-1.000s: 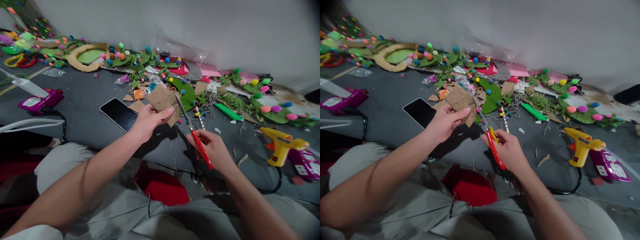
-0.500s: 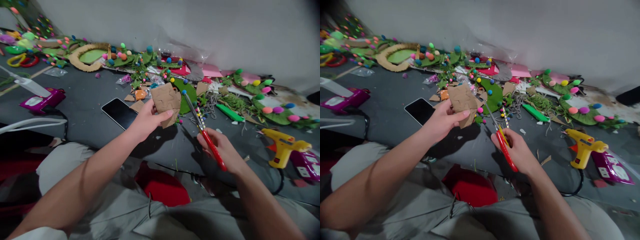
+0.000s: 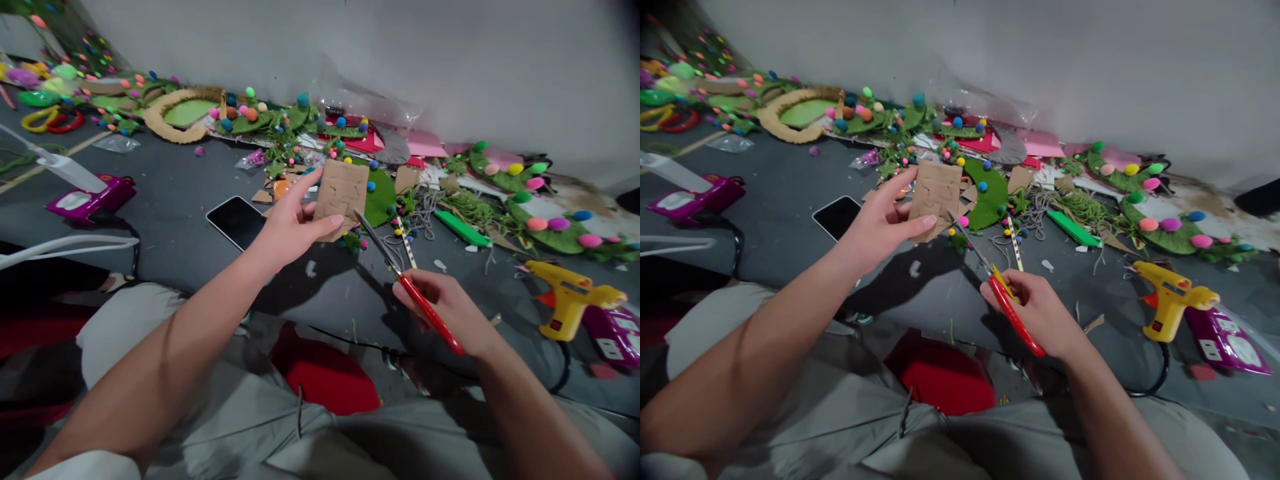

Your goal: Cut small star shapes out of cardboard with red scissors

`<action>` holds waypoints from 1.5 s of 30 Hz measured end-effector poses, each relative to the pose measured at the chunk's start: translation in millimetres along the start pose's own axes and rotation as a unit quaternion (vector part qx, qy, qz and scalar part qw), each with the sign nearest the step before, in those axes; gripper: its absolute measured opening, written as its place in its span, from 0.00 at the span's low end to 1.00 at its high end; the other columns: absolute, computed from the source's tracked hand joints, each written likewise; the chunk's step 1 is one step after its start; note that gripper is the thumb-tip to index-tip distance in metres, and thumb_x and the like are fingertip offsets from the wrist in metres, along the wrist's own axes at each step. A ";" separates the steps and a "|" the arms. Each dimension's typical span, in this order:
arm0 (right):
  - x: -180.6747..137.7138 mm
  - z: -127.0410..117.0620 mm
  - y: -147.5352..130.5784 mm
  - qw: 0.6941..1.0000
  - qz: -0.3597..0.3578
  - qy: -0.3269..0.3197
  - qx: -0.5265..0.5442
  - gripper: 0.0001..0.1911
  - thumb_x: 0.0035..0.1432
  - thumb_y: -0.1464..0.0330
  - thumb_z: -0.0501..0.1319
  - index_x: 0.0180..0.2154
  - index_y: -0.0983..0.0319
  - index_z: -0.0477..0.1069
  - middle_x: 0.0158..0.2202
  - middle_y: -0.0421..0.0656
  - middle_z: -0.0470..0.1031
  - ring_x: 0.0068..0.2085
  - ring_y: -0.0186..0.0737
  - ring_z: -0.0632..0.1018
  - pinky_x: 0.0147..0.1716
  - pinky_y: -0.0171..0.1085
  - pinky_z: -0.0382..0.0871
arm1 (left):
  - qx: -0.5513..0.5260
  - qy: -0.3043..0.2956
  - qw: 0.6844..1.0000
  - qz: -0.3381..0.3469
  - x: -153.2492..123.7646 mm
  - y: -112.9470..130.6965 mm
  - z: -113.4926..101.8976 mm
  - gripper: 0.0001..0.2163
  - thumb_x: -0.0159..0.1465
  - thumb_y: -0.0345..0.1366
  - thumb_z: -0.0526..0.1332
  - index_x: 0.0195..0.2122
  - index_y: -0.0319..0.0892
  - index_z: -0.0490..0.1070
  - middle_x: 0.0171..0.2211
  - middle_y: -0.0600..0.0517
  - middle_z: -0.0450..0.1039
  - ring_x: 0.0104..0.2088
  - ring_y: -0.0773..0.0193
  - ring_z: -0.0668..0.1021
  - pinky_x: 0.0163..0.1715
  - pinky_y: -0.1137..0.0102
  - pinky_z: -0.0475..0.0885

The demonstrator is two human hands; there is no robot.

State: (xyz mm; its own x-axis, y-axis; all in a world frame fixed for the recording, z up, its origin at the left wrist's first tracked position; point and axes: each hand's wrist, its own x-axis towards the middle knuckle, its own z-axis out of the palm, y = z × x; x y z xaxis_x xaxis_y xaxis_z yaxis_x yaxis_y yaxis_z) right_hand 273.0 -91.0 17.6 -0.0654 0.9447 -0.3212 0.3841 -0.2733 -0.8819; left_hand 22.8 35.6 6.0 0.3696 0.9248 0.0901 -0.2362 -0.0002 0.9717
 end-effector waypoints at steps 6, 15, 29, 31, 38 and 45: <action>0.1 1.8 0.2 1.000 0.001 -0.007 0.001 0.20 0.56 0.55 0.74 0.27 0.57 0.68 0.18 0.31 0.64 0.20 0.30 0.64 0.18 0.33 0.55 | 0.026 -0.009 0.999 0.017 0.4 -5.7 -0.9 0.47 0.57 0.39 0.78 0.75 0.49 0.59 0.51 0.47 0.86 0.55 0.43 0.85 0.55 0.49 0.83; 2.9 6.0 5.2 1.000 0.005 0.012 -0.007 0.20 0.57 0.52 0.73 0.28 0.58 0.70 0.18 0.31 0.64 0.20 0.31 0.65 0.19 0.34 0.57 | 0.036 -0.012 0.999 0.005 -0.2 -6.1 -0.4 0.47 0.58 0.42 0.77 0.76 0.50 0.58 0.56 0.45 0.83 0.58 0.40 0.83 0.52 0.49 0.84; 0.1 6.8 -0.8 1.000 0.011 0.004 -0.019 0.21 0.57 0.51 0.73 0.29 0.57 0.67 0.19 0.31 0.64 0.21 0.32 0.65 0.21 0.34 0.58 | 0.023 -0.005 0.999 0.022 -4.4 -4.2 5.7 0.41 0.58 0.41 0.78 0.72 0.53 0.65 0.55 0.47 0.83 0.55 0.43 0.84 0.52 0.52 0.84; 0.4 6.4 0.4 1.000 0.009 0.003 -0.023 0.21 0.57 0.51 0.73 0.30 0.57 0.67 0.20 0.31 0.65 0.21 0.33 0.65 0.21 0.35 0.59 | 0.022 -0.009 1.000 0.018 -4.7 -4.8 6.1 0.41 0.58 0.41 0.78 0.72 0.53 0.65 0.55 0.47 0.84 0.55 0.42 0.84 0.52 0.50 0.83; 0.4 4.0 3.7 0.999 0.000 0.002 -0.035 0.22 0.59 0.49 0.71 0.29 0.57 0.67 0.21 0.32 0.64 0.23 0.34 0.65 0.23 0.35 0.59 | 0.021 -0.009 0.999 0.023 -4.7 -9.2 7.3 0.40 0.58 0.43 0.78 0.71 0.54 0.66 0.52 0.49 0.85 0.54 0.43 0.85 0.53 0.50 0.82; 0.6 -1.8 3.3 0.986 -0.055 0.019 -0.155 0.24 0.63 0.48 0.68 0.28 0.58 0.66 0.24 0.34 0.62 0.28 0.35 0.62 0.27 0.36 0.57 | 0.025 -0.011 0.999 0.017 -5.6 -6.7 7.3 0.41 0.58 0.45 0.78 0.72 0.53 0.65 0.51 0.47 0.85 0.53 0.43 0.85 0.50 0.50 0.83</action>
State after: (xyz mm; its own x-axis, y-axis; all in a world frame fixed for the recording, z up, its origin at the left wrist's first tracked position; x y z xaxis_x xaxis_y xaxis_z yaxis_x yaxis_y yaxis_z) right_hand 275.9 -91.0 15.1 -0.0910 0.9733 -0.2107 0.6406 -0.1048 -0.7607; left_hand 28.8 27.7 0.6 0.3823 0.9152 0.1279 -0.2039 -0.0514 0.9776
